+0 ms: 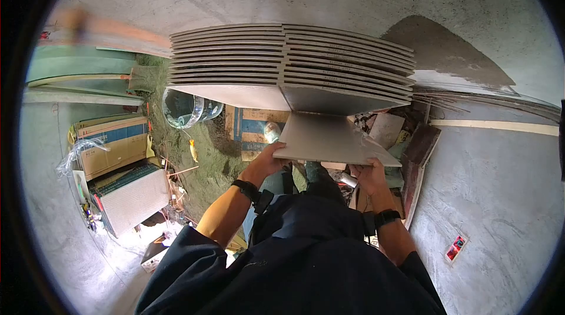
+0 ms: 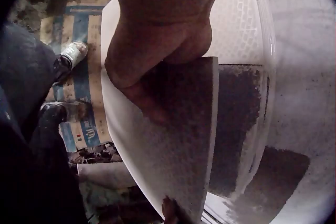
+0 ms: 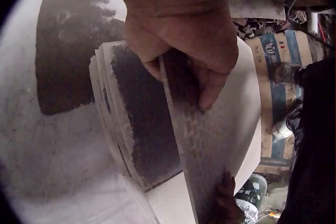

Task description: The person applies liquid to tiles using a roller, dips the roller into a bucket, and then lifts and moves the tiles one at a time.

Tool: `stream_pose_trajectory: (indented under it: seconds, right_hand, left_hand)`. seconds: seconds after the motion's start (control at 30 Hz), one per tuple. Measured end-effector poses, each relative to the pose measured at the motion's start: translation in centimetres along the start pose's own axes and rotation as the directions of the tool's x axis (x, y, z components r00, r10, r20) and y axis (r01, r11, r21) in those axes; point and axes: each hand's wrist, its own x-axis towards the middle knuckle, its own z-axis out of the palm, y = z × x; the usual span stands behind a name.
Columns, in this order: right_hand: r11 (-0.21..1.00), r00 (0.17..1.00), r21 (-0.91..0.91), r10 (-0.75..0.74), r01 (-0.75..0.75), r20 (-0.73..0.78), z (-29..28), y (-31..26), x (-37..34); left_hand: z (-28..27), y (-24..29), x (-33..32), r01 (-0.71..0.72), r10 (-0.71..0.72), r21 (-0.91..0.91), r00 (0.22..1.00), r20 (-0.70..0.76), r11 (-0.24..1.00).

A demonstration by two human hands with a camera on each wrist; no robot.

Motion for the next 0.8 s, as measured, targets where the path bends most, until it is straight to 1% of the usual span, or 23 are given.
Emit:
stream_pose_trajectory:
  seconds: [0.03,0.1,0.13,0.2,0.33,0.37,0.4,0.43,0.47,0.5,0.53,0.57,0.63,0.67,0.73,0.77,0.8]
  right_hand:
    - [1.000,1.000,0.019,0.004,-0.004,0.006,0.3,0.0,-0.1]
    - [1.000,1.000,0.011,-0.002,0.002,0.029,0.1,0.2,0.7]
    - [1.000,0.999,0.003,-0.008,0.008,0.052,-0.2,0.3,1.0]
    - [1.000,0.999,-0.027,-0.008,0.009,0.041,-0.3,0.3,1.3]
    - [0.993,0.999,-0.115,-0.022,0.027,0.039,0.8,-0.4,1.3]
    - [0.993,0.999,-0.115,-0.026,0.030,0.036,1.2,-0.5,1.3]
    - [0.997,1.000,-0.071,-0.022,0.023,0.015,1.4,-0.8,1.7]
    - [1.000,1.000,-0.026,-0.016,0.016,-0.005,1.6,-1.1,1.9]
    - [0.999,1.000,-0.026,-0.021,0.021,-0.004,1.8,-1.3,2.2]
    - [0.998,0.999,-0.062,-0.027,0.028,0.029,2.0,-1.5,2.5]
    - [0.995,0.998,-0.097,-0.030,0.036,0.064,2.2,-1.6,2.8]
    - [0.995,0.997,-0.098,-0.030,0.037,0.070,2.5,-1.8,3.1]
    - [0.986,0.992,-0.144,-0.062,0.078,0.109,3.3,-2.3,3.7]
    - [0.986,0.991,-0.145,-0.061,0.078,0.118,3.7,-2.6,3.9]
    - [0.980,0.996,-0.178,-0.079,0.085,0.038,4.9,-3.3,4.2]
    - [0.980,0.996,-0.181,-0.075,0.083,0.051,5.1,-3.7,4.6]
    - [0.974,0.996,-0.213,-0.074,0.084,0.053,5.3,-4.2,4.9]
  left_hand:
    - [0.2,0.1,-0.1,0.000,0.000,0.000,1.000,0.000,1.000]
    - [0.3,0.2,0.1,0.011,-0.021,-0.094,0.993,-0.112,0.995]
    - [-0.2,0.2,0.5,0.014,-0.025,-0.094,0.994,-0.109,0.995]
    - [-0.9,0.7,0.9,0.006,-0.007,-0.028,0.999,-0.038,1.000]
    - [-0.7,1.3,1.5,0.002,-0.003,-0.014,0.999,-0.035,1.000]
    - [-0.6,1.5,1.6,0.004,-0.004,-0.008,0.999,-0.052,1.000]
    - [-0.3,1.6,2.0,0.007,-0.007,-0.001,0.998,-0.067,1.000]
    - [-0.1,1.9,2.3,0.008,-0.008,0.000,0.998,-0.060,1.000]
    - [0.1,2.3,2.5,-0.013,0.013,0.001,1.000,0.012,1.000]
    - [0.6,2.7,2.3,-0.036,0.035,0.001,0.996,0.081,0.999]
    - [1.1,2.8,2.2,-0.061,0.059,0.057,0.998,0.030,0.997]
    - [1.6,3.1,2.0,-0.066,0.065,0.059,0.997,0.031,0.996]
    - [3.8,3.9,0.8,-0.141,0.147,0.136,0.989,-0.035,0.981]
    - [4.9,4.2,0.2,-0.149,0.156,0.138,0.987,-0.035,0.979]
    - [6.4,4.5,-0.6,-0.219,0.240,0.135,0.955,-0.172,0.966]
    - [6.8,4.6,-0.5,-0.231,0.253,0.136,0.951,-0.175,0.963]
    - [7.0,4.5,-0.2,-0.255,0.300,0.218,0.931,-0.207,0.942]
